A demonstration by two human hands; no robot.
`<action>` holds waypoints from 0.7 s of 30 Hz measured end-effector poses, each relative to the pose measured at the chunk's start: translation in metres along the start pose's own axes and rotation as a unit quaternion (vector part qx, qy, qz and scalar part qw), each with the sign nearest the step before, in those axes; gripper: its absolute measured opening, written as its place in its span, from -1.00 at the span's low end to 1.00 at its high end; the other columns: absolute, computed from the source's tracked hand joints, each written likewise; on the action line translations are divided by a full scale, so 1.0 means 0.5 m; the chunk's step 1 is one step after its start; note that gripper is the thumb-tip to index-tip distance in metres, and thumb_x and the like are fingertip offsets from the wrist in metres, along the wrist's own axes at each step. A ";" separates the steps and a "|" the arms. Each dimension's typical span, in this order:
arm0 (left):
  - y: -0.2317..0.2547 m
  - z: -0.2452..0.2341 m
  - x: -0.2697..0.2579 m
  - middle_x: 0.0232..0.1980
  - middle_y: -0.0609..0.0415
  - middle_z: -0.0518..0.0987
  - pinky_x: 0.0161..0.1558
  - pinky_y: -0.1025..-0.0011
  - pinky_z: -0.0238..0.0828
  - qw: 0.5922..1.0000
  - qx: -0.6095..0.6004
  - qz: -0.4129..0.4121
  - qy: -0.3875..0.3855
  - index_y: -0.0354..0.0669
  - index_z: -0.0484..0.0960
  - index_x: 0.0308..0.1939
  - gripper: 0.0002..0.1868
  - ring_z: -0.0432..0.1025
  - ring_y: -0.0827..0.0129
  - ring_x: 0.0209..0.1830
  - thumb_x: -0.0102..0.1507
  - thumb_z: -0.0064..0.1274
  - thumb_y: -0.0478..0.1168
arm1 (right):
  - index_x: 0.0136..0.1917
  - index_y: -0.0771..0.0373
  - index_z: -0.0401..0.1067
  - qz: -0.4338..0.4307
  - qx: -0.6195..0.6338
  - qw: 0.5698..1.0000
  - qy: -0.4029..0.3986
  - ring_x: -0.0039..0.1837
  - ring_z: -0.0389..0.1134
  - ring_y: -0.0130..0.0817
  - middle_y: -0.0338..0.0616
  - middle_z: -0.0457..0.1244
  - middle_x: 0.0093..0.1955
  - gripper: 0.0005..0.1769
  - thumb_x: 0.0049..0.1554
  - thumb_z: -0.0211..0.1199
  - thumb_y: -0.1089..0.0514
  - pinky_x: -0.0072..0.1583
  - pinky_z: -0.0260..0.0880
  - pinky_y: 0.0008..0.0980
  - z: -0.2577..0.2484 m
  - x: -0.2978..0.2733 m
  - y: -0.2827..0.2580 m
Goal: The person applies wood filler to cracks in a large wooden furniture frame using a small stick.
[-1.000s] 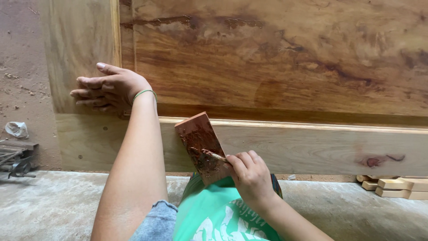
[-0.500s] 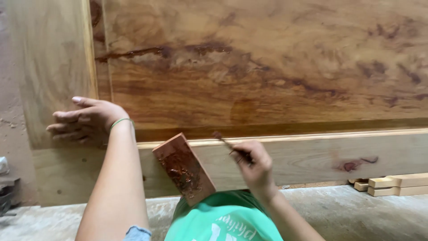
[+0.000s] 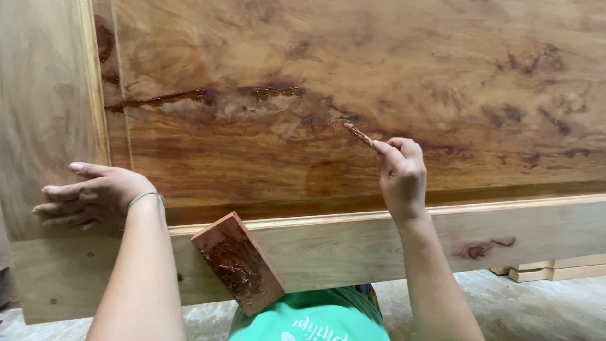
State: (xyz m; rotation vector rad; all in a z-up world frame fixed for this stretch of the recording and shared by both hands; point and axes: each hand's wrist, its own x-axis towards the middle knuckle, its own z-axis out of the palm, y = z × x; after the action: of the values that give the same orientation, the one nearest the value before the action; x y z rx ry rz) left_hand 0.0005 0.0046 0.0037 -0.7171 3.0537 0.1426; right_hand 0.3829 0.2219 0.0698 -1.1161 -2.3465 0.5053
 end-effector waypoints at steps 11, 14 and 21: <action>0.005 -0.003 0.003 0.72 -0.20 -0.24 0.65 -0.07 -0.35 0.999 0.040 -0.004 -0.025 -0.17 -0.12 0.65 -0.26 -0.33 -0.12 0.72 0.58 -0.57 0.27 | 0.03 0.19 0.61 -0.116 -0.039 0.992 -0.031 0.05 0.35 -0.11 -0.12 0.34 -0.01 -0.67 0.04 0.36 0.48 0.06 0.40 -0.21 -0.005 0.079 0.065; 0.005 0.002 0.006 0.73 -0.17 -0.25 0.65 -0.08 -0.34 0.999 0.041 -0.012 -0.024 -0.14 -0.15 0.66 -0.25 -0.34 -0.08 0.74 0.58 -0.58 0.28 | 0.02 0.16 0.62 -0.139 -0.052 0.988 -0.044 0.06 0.35 -0.14 -0.16 0.34 -0.01 -0.70 0.05 0.39 0.45 0.07 0.40 -0.22 -0.002 0.094 0.074; 0.015 -0.017 -0.006 0.73 -0.11 -0.26 0.65 -0.05 -0.32 0.998 0.038 -0.017 -0.036 -0.11 -0.15 0.67 -0.25 -0.37 -0.04 0.73 0.56 -0.61 0.28 | -0.02 0.12 0.63 -0.168 -0.077 0.980 -0.068 0.05 0.35 -0.17 -0.20 0.34 -0.02 -0.71 0.04 0.41 0.43 0.07 0.37 -0.22 0.002 0.110 0.086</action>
State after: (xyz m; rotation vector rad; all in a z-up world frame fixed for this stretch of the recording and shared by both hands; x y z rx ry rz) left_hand 0.0001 0.0118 0.0131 -0.7432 2.9590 0.0494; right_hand 0.3786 0.2912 0.0618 -0.7414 -2.6607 0.2874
